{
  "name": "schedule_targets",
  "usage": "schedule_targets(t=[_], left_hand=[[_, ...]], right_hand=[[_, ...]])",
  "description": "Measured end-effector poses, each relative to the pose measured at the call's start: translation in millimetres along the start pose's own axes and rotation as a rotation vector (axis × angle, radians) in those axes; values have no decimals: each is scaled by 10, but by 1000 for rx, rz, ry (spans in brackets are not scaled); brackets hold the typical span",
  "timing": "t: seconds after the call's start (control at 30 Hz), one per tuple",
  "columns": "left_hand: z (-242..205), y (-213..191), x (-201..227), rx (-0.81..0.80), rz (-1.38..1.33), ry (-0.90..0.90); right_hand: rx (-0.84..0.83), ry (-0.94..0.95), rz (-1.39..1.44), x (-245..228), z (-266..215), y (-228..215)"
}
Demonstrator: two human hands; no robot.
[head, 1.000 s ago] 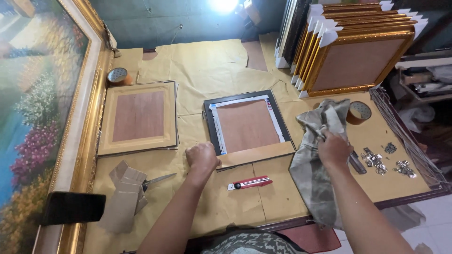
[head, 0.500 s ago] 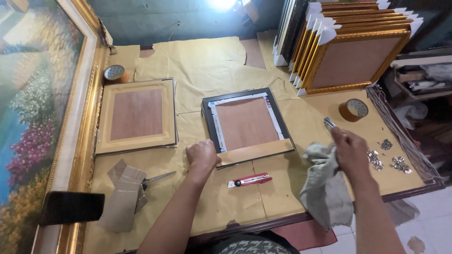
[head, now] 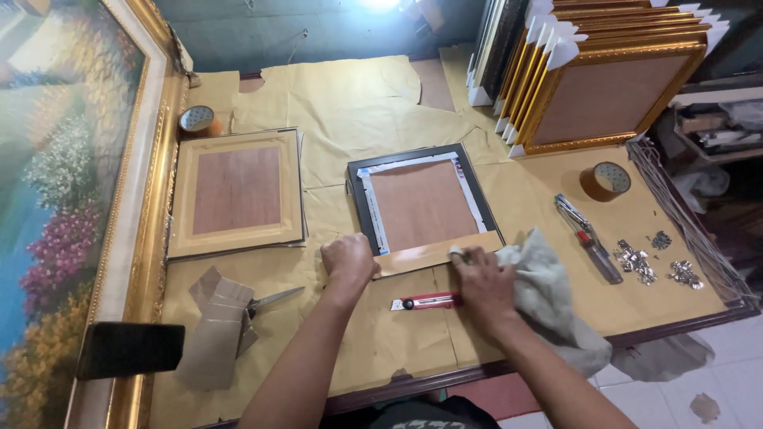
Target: Assembling a picture frame by positioning the artwork, applying tape to secure the backing, and trimming excess material with a utility knife.
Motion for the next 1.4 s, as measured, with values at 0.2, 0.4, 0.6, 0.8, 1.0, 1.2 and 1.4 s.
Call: schedule_targets(t=[0.2,0.4,0.6,0.8,1.0,1.2,1.4], left_hand=[[102,54,15,7,-5,34],[29,-10,27,35,5,53],[145,107,1,45,-3,60],[59,32,-1,30,18,65],[139,131,-3,26,-17,64],[51,19,-8,31,-31,75],[40,-34,-6,35,-40,62]], right_hand=[[-34,157,-18,678,62,36],[12,-45,46,-273,62,159],[-78,-270,99,-992,13,225],[-133,-169,42,-555,157,347],[-175,-255,66,-909,-32,96],[-115,-329,69,-1218,-16,60],[-130,-259,104,-1142,89,219]])
Point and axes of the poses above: each hand's wrist, its own z-axis towards the middle knuckle, its own y-axis out of the palm, x = y × z, the point moved 9 cm from there along z, towards the middle knuckle, and after that the axes turned 14 degrees about z, right-handed, at the moved point
